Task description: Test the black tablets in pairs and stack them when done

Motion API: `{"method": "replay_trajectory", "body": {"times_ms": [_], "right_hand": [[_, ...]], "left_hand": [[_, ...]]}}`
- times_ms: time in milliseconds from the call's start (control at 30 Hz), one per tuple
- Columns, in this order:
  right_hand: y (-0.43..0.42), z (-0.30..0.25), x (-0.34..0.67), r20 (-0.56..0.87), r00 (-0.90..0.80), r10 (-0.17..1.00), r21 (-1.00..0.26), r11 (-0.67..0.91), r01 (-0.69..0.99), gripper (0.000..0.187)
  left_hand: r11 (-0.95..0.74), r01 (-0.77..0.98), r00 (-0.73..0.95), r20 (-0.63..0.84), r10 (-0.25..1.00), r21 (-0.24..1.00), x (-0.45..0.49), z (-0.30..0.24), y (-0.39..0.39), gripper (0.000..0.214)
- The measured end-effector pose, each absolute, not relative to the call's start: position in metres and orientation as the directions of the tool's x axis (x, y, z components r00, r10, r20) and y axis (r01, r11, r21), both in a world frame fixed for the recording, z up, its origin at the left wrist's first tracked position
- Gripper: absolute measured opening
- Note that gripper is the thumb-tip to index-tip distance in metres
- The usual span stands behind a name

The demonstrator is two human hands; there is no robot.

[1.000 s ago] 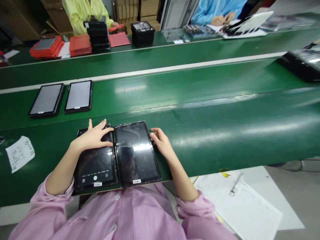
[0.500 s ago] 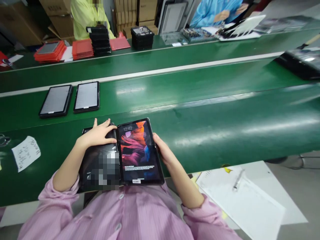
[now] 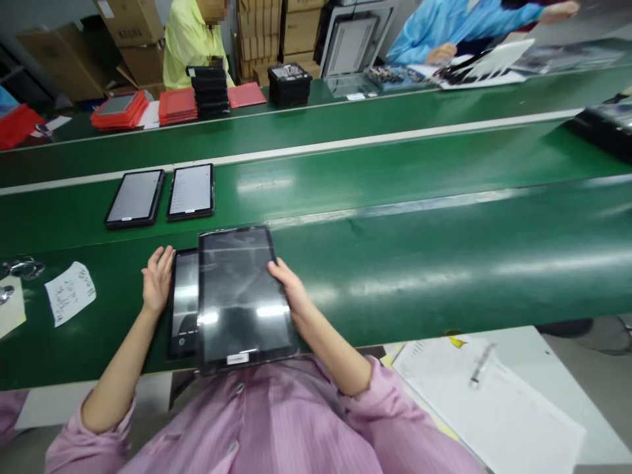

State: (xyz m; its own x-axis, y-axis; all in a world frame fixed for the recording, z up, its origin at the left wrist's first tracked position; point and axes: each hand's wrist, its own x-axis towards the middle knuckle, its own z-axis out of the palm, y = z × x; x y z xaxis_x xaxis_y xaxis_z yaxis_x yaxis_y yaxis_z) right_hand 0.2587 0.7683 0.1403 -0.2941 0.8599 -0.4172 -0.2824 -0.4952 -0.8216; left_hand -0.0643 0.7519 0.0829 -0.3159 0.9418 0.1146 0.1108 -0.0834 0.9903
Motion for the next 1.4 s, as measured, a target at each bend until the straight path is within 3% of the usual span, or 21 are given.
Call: {"method": "replay_trajectory", "body": {"times_ms": [67, 167, 300, 433, 533, 667, 800, 900, 1000, 1067, 1167, 1300, 1400], "right_hand": [[0.764, 0.137, 0.224, -0.386, -0.366, 0.847, -0.809, -0.502, -0.307, 0.048], [0.763, 0.127, 0.188, -0.287, -0.388, 0.876, -0.895, -0.389, -0.217, 0.054], [0.771, 0.126, 0.175, -0.210, -0.482, 0.851, -0.968, -0.113, 0.224, 0.065], [0.772, 0.148, 0.184, -0.296, -0.476, 0.828, -0.729, 0.127, 0.673, 0.077], [0.759, 0.156, 0.208, -0.307, -0.498, 0.811, -0.622, 0.225, 0.750, 0.077], [0.730, 0.139, 0.268, -0.247, -0.459, 0.854, -0.747, 0.134, 0.651, 0.059], [0.707, 0.111, 0.334, -0.372, -0.217, 0.902, -0.858, -0.246, 0.450, 0.053], [0.694, 0.096, 0.365, -0.529, -0.183, 0.829, -0.840, -0.481, 0.250, 0.059], [0.687, 0.087, 0.376, -0.633, -0.206, 0.746, -0.757, -0.652, -0.033, 0.066], [0.688, 0.084, 0.375, -0.638, -0.208, 0.741, -0.699, -0.671, -0.246, 0.064], [0.703, 0.082, 0.369, -0.570, -0.144, 0.809, -0.683, -0.564, -0.464, 0.054], [0.748, 0.081, 0.367, -0.490, -0.065, 0.869, -0.731, -0.451, -0.512, 0.045], [0.788, 0.083, 0.369, -0.461, -0.070, 0.885, -0.749, -0.430, -0.504, 0.042]], "left_hand": [[-0.031, 0.025, -0.306, 0.037, 0.951, 0.999, -0.053, 0.088, 0.739, 0.094], [0.042, -0.057, -0.306, -0.057, 0.950, 0.998, -0.044, 0.097, 0.720, 0.098], [0.098, -0.169, -0.322, -0.148, 0.935, 0.981, -0.038, 0.102, 0.702, 0.090], [0.120, -0.204, -0.317, -0.182, 0.931, 0.972, -0.032, 0.105, 0.699, 0.087], [0.103, -0.232, -0.340, -0.180, 0.923, 0.967, -0.029, 0.108, 0.700, 0.084], [0.101, -0.232, -0.366, -0.183, 0.912, 0.967, -0.016, 0.110, 0.699, 0.081], [0.051, -0.243, -0.379, -0.143, 0.914, 0.969, 0.023, 0.105, 0.713, 0.076], [-0.033, -0.291, -0.404, -0.091, 0.910, 0.956, 0.068, 0.095, 0.746, 0.070], [-0.045, -0.461, -0.358, -0.139, 0.923, 0.886, 0.122, 0.084, 0.793, 0.066], [-0.031, -0.560, -0.342, -0.196, 0.919, 0.828, 0.157, 0.077, 0.824, 0.064], [-0.053, -0.604, -0.321, -0.182, 0.929, 0.795, 0.196, 0.070, 0.864, 0.055], [0.036, -0.606, -0.209, -0.202, 0.957, 0.795, 0.196, 0.072, 0.897, 0.053], [0.049, -0.542, -0.230, -0.204, 0.952, 0.839, 0.165, 0.079, 0.909, 0.052]]}}
